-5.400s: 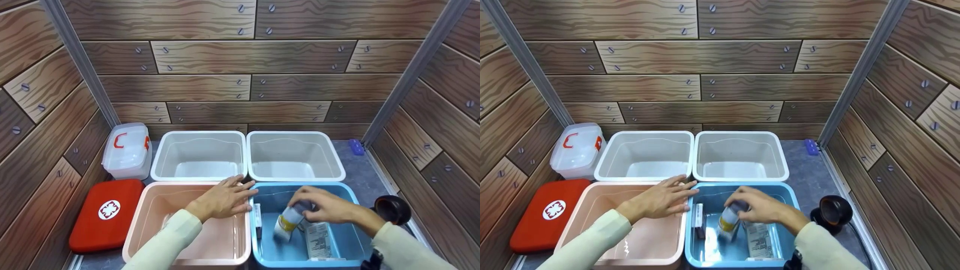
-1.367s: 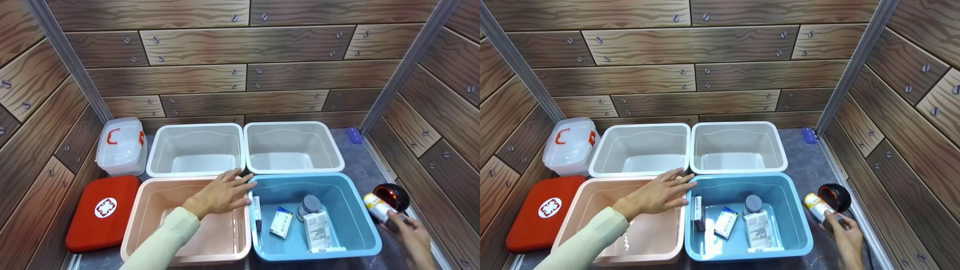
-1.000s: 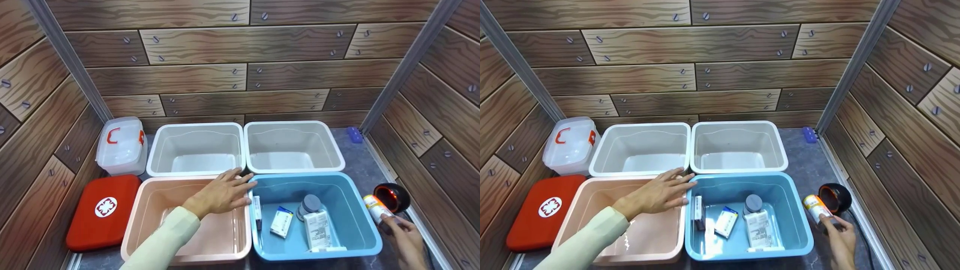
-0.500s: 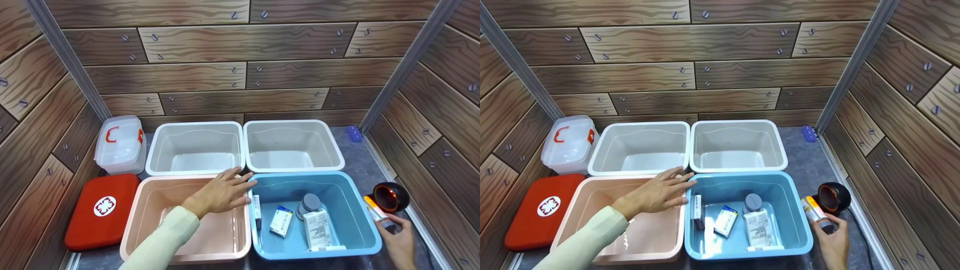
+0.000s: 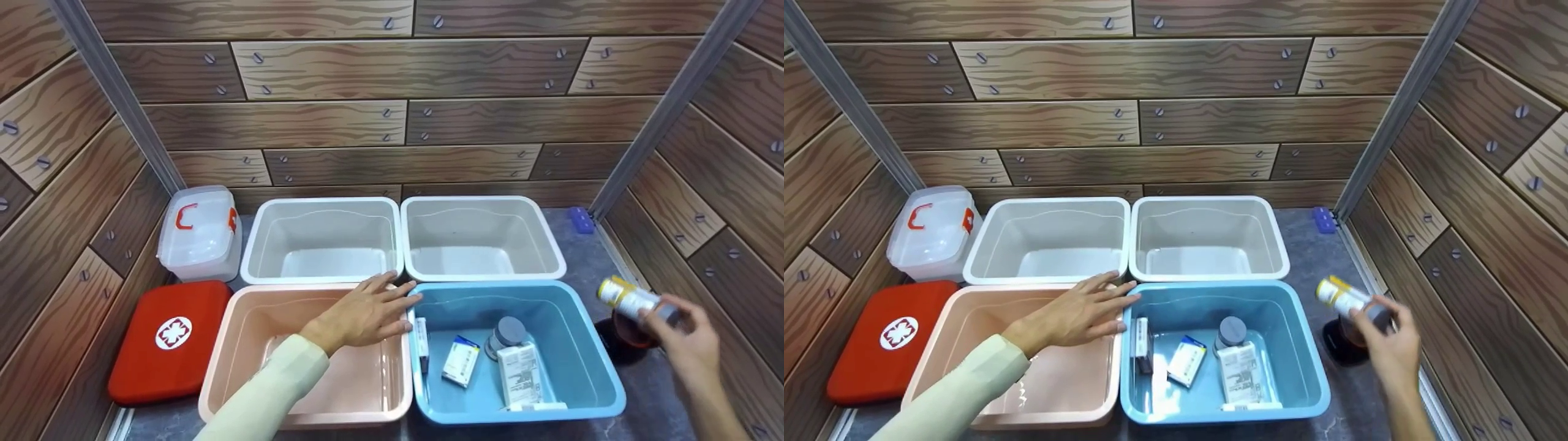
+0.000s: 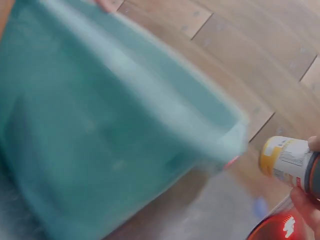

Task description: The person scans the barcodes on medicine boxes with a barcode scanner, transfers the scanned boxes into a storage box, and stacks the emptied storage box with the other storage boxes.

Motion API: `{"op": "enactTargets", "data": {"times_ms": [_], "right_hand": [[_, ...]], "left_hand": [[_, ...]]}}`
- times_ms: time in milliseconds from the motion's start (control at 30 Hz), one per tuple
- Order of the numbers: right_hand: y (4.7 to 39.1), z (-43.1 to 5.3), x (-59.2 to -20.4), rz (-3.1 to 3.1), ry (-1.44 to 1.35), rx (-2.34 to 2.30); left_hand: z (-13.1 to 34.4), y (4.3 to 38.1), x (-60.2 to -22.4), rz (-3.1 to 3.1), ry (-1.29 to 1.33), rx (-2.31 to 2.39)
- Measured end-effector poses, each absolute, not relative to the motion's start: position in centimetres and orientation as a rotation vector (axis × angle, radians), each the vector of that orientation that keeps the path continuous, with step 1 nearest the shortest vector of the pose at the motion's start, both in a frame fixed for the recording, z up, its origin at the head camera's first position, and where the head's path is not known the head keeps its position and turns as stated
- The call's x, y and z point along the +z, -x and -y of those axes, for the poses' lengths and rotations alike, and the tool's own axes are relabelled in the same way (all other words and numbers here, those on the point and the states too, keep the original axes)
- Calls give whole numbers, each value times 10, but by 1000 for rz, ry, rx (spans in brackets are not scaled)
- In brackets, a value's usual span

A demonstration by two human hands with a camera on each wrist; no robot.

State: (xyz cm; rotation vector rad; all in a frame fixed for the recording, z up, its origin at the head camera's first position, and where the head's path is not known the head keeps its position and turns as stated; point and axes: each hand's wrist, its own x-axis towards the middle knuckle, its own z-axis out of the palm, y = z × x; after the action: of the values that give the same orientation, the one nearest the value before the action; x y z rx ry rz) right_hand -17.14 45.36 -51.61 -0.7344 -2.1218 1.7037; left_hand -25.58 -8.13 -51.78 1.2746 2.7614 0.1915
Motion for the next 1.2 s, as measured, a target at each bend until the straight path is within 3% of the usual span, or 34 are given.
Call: {"op": "enactTargets", "data": {"times_ms": [367,767,1200], "right_hand": [[243,-407,-464,2014,208,1875],[311,-320,-437,2506,-18,1458],[353,-221,-431,2536,-200,1569]], "left_hand": [[80,258,-519,-2753,-1245,185],[78,259,-518,-2757,-1247,184],[81,258,-521,-2777,-1235,186]]}}
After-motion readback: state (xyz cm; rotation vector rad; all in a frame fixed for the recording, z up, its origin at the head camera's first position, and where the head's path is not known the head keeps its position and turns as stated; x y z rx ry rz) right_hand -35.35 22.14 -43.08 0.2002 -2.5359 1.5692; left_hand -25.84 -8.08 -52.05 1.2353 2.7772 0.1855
